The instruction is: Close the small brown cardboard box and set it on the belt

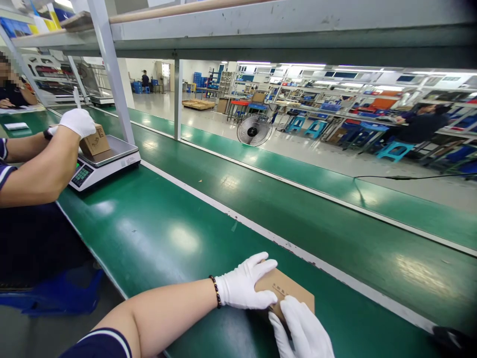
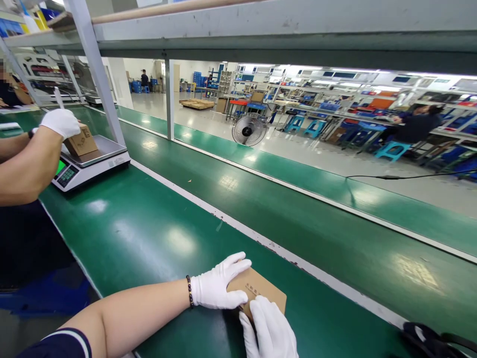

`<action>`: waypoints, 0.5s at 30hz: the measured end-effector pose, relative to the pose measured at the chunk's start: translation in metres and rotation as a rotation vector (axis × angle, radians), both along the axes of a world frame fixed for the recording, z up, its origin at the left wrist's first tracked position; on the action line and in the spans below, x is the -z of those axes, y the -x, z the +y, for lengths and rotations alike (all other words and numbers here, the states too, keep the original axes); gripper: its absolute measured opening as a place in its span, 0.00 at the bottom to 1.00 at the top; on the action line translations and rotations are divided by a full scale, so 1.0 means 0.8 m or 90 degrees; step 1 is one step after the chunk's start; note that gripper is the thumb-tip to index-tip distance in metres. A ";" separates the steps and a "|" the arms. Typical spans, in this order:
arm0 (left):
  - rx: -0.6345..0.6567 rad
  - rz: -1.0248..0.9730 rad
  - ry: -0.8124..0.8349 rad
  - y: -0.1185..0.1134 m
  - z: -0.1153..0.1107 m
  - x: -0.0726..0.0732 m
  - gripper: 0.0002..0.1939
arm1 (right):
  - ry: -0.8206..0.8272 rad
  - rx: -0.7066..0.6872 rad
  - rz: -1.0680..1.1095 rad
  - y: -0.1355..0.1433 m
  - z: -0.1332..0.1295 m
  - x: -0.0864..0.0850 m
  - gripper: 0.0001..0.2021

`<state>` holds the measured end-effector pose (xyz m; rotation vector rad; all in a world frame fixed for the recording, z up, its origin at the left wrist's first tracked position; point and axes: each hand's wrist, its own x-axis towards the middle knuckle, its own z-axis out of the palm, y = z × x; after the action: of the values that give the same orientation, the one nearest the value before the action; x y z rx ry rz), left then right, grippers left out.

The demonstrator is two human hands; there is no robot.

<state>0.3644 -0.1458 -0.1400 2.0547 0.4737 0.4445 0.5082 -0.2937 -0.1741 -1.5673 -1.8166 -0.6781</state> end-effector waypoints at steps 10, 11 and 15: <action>-0.013 -0.032 -0.008 -0.002 -0.001 -0.002 0.41 | 0.014 -0.027 0.123 -0.008 -0.002 0.011 0.09; -0.015 -0.036 -0.010 -0.002 -0.001 -0.001 0.41 | 0.014 -0.022 0.139 -0.007 -0.002 0.013 0.09; -0.015 -0.058 -0.035 -0.006 -0.002 0.005 0.40 | 0.016 0.034 0.207 0.007 0.001 0.009 0.13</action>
<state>0.3689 -0.1470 -0.1438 2.0736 0.4354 0.5682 0.5027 -0.2930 -0.1816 -1.6392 -1.5523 -0.3963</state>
